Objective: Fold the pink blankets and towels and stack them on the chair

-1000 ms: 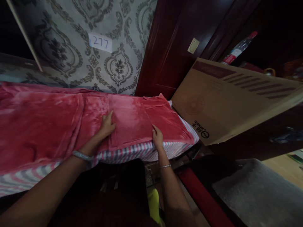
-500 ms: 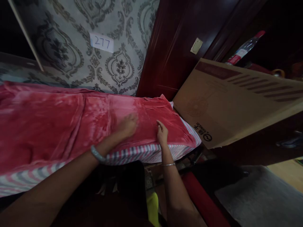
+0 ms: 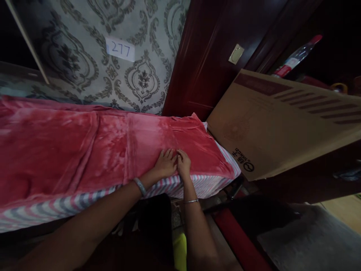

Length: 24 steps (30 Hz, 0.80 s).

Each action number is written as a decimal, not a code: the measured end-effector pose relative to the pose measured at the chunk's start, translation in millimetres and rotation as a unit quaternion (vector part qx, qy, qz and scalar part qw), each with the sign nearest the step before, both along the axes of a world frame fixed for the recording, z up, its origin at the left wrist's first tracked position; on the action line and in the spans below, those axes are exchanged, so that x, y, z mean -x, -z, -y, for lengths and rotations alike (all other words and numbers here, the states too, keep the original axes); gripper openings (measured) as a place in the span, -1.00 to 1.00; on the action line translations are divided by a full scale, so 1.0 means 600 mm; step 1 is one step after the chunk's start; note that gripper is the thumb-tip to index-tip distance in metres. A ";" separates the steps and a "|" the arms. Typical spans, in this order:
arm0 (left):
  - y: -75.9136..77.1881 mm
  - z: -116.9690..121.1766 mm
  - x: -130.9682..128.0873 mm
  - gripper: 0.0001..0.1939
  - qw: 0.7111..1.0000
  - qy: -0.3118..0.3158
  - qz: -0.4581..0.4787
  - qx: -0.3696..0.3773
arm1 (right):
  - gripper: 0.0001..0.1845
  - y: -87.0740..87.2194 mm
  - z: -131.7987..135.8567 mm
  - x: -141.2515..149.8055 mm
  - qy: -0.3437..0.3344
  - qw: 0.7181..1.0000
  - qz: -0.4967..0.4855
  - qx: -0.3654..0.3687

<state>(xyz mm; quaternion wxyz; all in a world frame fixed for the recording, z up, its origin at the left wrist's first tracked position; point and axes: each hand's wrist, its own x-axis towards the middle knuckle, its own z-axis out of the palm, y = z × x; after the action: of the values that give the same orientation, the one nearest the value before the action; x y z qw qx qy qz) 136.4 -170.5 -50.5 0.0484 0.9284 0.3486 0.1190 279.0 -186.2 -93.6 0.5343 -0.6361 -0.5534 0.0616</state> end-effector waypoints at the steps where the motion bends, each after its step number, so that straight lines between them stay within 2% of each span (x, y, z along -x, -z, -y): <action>1: -0.001 0.001 0.006 -0.42 1.000 -0.002 0.000 0.000 | -0.56 -0.001 0.001 0.000 -0.001 1.000 0.002 0.000; 7: -0.005 0.035 0.079 -0.33 0.999 -0.021 -0.034 -0.009 | -0.61 -0.002 0.007 0.003 -0.007 1.000 0.026 -0.014; 15: 0.015 0.104 0.163 -0.27 0.998 -0.004 -0.031 -0.056 | -0.63 0.009 0.004 0.001 0.008 0.999 0.030 -0.031; 20: 0.017 0.121 0.208 -0.36 0.998 -0.009 -0.005 -0.059 | -0.63 0.012 0.006 -0.001 0.012 0.997 0.053 -0.047; 24: 0.018 0.131 0.246 -0.47 0.998 0.015 0.006 -0.054 | -0.63 0.010 0.009 -0.003 0.002 0.998 0.050 -0.040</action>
<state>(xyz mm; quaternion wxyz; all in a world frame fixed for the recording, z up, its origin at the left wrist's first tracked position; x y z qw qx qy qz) -11.3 -249.4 -61.4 0.0017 0.9341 0.3272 0.1426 280.8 -191.3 -99.3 0.5307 -0.6177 -0.5803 0.0068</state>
